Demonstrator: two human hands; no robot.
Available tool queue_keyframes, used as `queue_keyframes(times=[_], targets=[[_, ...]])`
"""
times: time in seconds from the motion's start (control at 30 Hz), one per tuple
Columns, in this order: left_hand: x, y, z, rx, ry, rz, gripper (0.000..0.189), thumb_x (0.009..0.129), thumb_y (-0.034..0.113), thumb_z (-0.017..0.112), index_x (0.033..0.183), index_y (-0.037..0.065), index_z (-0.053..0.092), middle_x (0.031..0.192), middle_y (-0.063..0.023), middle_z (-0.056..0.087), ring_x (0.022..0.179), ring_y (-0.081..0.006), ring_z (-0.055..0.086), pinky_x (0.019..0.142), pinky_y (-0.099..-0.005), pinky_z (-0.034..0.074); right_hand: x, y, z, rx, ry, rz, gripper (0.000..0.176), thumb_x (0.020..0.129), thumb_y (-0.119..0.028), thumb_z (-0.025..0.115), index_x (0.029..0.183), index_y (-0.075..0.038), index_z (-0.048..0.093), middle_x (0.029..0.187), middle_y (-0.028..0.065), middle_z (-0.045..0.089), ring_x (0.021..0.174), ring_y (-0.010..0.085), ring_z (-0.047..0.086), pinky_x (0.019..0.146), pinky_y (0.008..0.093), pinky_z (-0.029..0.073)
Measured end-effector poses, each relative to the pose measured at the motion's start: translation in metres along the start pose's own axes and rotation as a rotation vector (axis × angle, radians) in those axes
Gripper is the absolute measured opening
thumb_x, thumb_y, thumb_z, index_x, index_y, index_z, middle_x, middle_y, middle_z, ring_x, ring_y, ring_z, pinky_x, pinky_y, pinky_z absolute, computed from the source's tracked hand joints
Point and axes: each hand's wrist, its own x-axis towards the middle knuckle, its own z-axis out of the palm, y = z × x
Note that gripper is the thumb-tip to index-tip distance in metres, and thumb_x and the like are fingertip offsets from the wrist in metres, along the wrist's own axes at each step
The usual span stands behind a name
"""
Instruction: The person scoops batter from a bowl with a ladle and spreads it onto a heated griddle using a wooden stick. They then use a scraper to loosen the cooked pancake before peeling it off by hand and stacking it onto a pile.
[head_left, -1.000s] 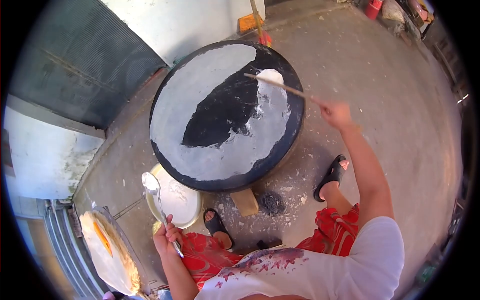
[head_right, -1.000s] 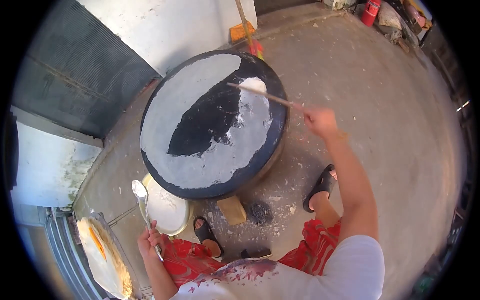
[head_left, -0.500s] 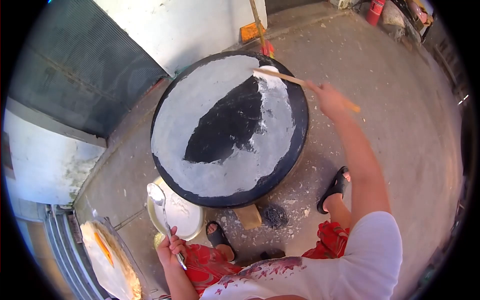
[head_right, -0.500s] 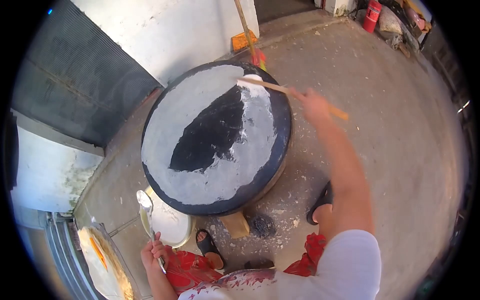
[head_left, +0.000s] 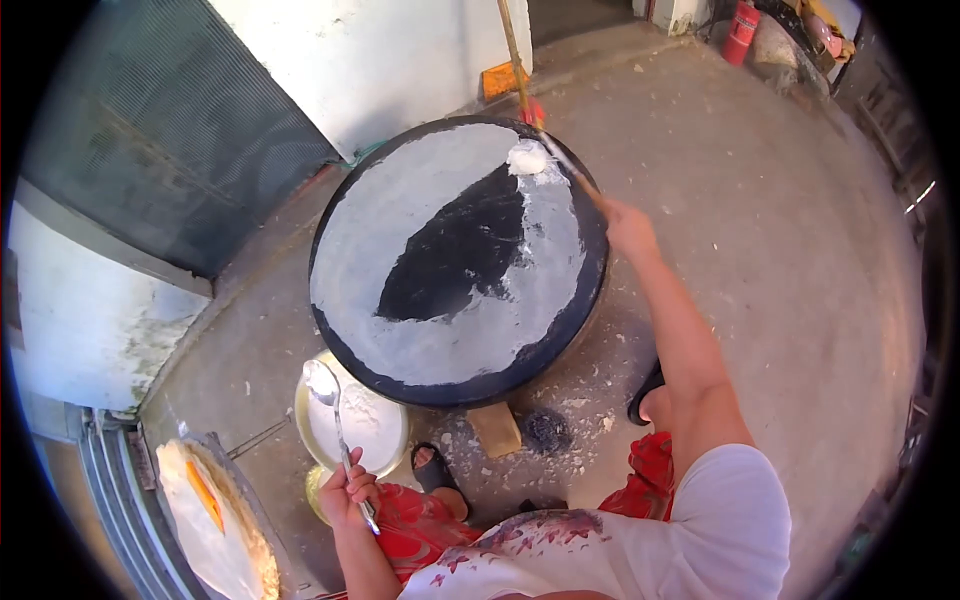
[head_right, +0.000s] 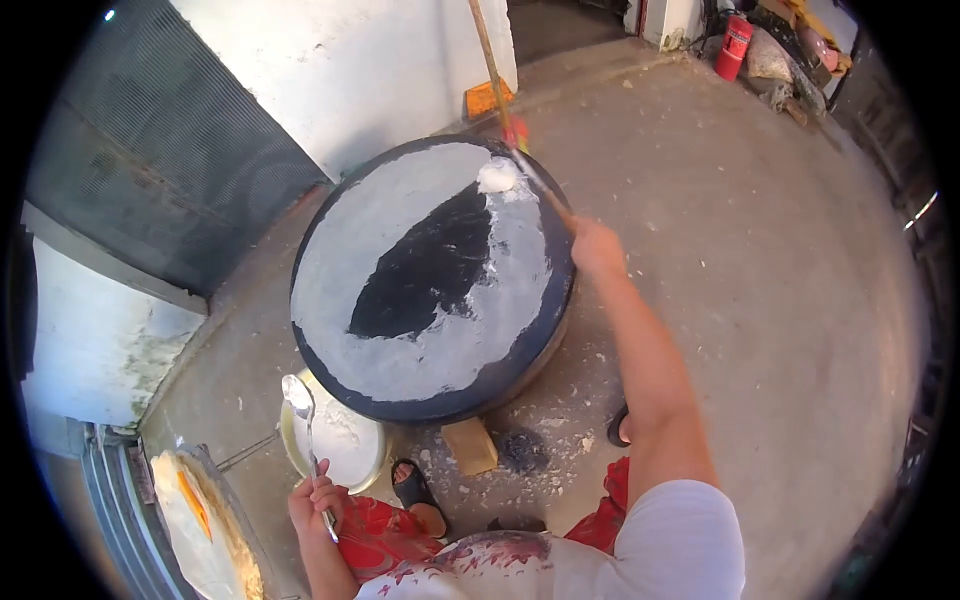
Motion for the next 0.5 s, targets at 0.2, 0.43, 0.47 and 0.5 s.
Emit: queue_keyframes(times=[0.2, 0.43, 0.47, 0.5], targets=[[-0.007, 0.006, -0.012, -0.029, -0.051, 0.015, 0.031, 0.089, 0.016, 0.037, 0.107, -0.007, 0.049, 0.065, -0.0052, 0.045, 0.049, -0.0107, 0.039, 0.04, -0.0218, 0.032, -0.011, -0.019, 0.028, 0.225, -0.085, 0.077, 0.028, 0.084, -0.02, 0.042, 0.107, -0.017, 0.058, 0.098, 0.0131, 0.06, 0.092, 0.0291, 0.057, 0.078, 0.0367, 0.045], [-0.011, 0.015, -0.026, -0.016, -0.077, 0.035, 0.031, 0.089, 0.016, 0.037, 0.108, -0.007, 0.047, 0.066, -0.0055, 0.046, 0.048, -0.0104, 0.04, 0.039, -0.0211, 0.033, -0.059, -0.058, 0.049, -0.038, -0.23, -0.111, 0.029, 0.084, -0.028, 0.041, 0.107, -0.027, 0.058, 0.105, 0.0105, 0.059, 0.096, 0.0264, 0.056, 0.08, 0.0373, 0.045], [-0.012, 0.016, -0.028, -0.02, -0.084, 0.026, 0.031, 0.089, 0.016, 0.036, 0.108, -0.006, 0.047, 0.066, -0.0055, 0.046, 0.048, -0.0104, 0.04, 0.039, -0.021, 0.033, -0.065, -0.057, 0.041, -0.042, -0.228, -0.112, 0.029, 0.084, -0.028, 0.041, 0.107, -0.027, 0.058, 0.105, 0.0105, 0.059, 0.096, 0.0264, 0.056, 0.08, 0.0373, 0.045], [-0.013, 0.018, -0.03, -0.022, -0.092, 0.017, 0.031, 0.089, 0.016, 0.036, 0.108, -0.006, 0.047, 0.066, -0.0055, 0.046, 0.048, -0.0103, 0.04, 0.039, -0.0209, 0.033, -0.075, -0.061, 0.023, -0.091, -0.194, -0.055, 0.029, 0.084, -0.027, 0.041, 0.108, -0.026, 0.059, 0.104, 0.0104, 0.059, 0.096, 0.0266, 0.056, 0.08, 0.0371, 0.045]])
